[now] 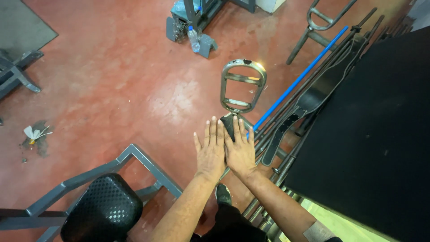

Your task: Cleaning various surfaces and parts of gym machines with a cloth.

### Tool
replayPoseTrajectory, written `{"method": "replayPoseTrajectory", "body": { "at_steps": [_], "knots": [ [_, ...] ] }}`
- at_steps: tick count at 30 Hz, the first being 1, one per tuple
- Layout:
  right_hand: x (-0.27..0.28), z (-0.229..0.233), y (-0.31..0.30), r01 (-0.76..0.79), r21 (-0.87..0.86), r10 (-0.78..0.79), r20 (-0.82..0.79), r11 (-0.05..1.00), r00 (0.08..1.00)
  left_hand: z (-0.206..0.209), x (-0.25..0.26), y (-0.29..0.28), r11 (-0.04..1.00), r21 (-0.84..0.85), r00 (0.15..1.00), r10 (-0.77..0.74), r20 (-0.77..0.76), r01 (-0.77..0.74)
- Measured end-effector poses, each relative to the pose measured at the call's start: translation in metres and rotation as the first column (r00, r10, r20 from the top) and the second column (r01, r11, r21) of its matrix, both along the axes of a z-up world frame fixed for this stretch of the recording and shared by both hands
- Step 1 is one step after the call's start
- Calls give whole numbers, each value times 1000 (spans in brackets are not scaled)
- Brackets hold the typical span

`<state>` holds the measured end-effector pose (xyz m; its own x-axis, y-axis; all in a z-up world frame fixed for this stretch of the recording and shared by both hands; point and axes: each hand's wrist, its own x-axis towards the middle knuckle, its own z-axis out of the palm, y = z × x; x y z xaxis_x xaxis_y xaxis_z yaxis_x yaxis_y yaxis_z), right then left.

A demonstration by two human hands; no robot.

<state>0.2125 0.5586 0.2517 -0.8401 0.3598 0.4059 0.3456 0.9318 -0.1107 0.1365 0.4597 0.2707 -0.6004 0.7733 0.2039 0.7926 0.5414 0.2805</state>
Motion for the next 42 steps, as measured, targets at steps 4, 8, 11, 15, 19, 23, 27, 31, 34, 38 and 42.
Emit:
{"method": "replayPoseTrajectory", "body": {
  "at_steps": [4, 8, 11, 15, 19, 23, 27, 31, 34, 38, 42],
  "knots": [
    [-2, -1, 3, -44, -69, 41, -42, 997, 998, -3, 1, 3, 1000, -18, 1000, 11, 9, -11],
    [-3, 0, 3, -60, -253, 55, -24, 966, 998, 4, 1, 5, 1000, -27, 1000, 15, -10, -16],
    [-3, -4, 3, -57, -246, 43, -62, 968, 997, 10, 1, 7, 999, -53, 1000, 4, -2, -4],
    [-6, -3, 4, -54, -236, 30, -103, 970, 994, 39, 3, 7, 993, -116, 996, 12, 92, -1],
    [-10, 3, 7, -26, -197, 18, -43, 980, 999, 15, -6, 13, 989, -149, 1000, -1, 19, 4],
    [-16, 13, 19, 30, -70, -35, -70, 997, 997, 21, -16, 28, 994, -109, 997, -21, -74, 13],
    [-21, 20, 36, 56, 7, -55, -114, 998, 992, 36, -23, 47, 994, -90, 998, -59, -33, 56],
    [-33, 27, 59, 120, 42, -114, -130, 992, 985, 46, -40, 74, 989, -103, 994, -107, -4, 106],
    [-49, 30, 81, 130, 77, -114, -188, 988, 976, 36, -61, 99, 988, -84, 989, -137, -50, 133],
    [-78, 35, 108, 197, 114, -172, -197, 974, 965, 19, -96, 135, 985, -60, 979, -166, -115, 160],
    [-112, 23, 138, 279, 148, -251, -181, 949, 951, 28, -136, 169, 976, 21, 968, -213, -130, 217]
  ]
}}
